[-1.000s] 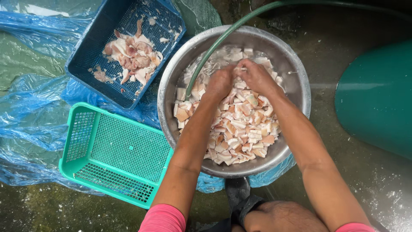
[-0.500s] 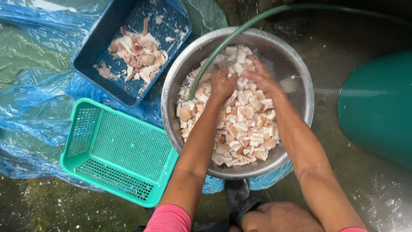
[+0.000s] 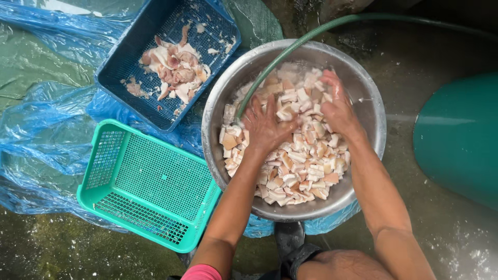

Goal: The person washes cubed pieces of meat by hand in a large metal bowl filled with water. They repeatedly transfer the meat from a green basket into the bowl, agitate it in the water, and then pour the water out before refilling the bowl with a hose to continue rinsing.

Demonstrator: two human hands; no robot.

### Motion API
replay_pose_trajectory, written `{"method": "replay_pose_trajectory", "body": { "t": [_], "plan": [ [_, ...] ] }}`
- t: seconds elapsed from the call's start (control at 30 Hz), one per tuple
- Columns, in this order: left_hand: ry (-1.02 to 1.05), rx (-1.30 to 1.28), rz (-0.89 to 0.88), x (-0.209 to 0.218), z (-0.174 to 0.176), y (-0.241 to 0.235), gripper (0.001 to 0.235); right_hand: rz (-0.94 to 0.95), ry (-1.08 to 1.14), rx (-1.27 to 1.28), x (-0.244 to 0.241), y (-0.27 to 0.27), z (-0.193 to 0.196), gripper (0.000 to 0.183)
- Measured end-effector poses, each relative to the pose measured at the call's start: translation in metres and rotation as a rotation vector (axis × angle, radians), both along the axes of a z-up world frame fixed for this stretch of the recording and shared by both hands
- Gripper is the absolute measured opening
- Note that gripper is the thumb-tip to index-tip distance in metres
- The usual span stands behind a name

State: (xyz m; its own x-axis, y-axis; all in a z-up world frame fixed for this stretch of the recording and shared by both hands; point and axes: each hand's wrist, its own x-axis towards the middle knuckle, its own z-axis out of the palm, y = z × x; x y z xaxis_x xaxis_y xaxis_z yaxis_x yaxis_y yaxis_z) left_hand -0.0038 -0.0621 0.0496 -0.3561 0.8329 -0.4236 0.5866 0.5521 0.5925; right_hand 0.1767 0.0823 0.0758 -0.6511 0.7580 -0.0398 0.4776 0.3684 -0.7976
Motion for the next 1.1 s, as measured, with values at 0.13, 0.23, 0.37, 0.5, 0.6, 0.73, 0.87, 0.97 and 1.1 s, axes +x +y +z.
{"method": "replay_pose_trajectory", "body": {
  "t": [0.13, 0.23, 0.37, 0.5, 0.6, 0.73, 0.87, 0.97, 1.1],
  "plan": [
    [-0.159, -0.065, 0.032, -0.007, -0.032, 0.024, 0.144, -0.168, 0.072, -0.634, -0.003, 0.027, -0.072, 0.077],
    [-0.337, 0.041, 0.21, -0.001, -0.053, 0.057, 0.136, -0.197, 0.223, -0.97, -0.012, 0.04, -0.129, 0.072],
    [-0.365, 0.279, 0.336, 0.0, -0.062, 0.065, 0.083, -0.179, -0.086, -0.591, -0.031, 0.028, -0.112, 0.052],
    [-0.102, 0.423, 0.153, -0.003, -0.051, 0.057, 0.054, -0.024, -0.251, -0.049, -0.035, -0.01, -0.013, 0.034],
    [-0.155, 0.37, 0.082, 0.0, -0.038, 0.045, 0.045, -0.069, -0.109, -0.132, -0.029, -0.029, 0.025, 0.059],
    [-0.119, 0.479, 0.036, -0.011, -0.019, 0.016, 0.069, -0.082, -0.043, -0.289, -0.004, -0.02, 0.025, 0.068],
    [-0.181, -0.005, 0.035, -0.014, -0.001, 0.027, 0.125, -0.19, -0.058, -0.342, 0.003, 0.003, -0.01, 0.07],
    [-0.117, -0.11, -0.028, -0.014, -0.007, 0.045, 0.135, -0.372, 0.422, -0.968, -0.01, 0.018, -0.054, 0.08],
    [-0.107, -0.004, -0.045, -0.017, -0.035, 0.067, 0.127, -0.379, 0.114, -0.999, -0.021, 0.03, -0.081, 0.089]
  ]
}}
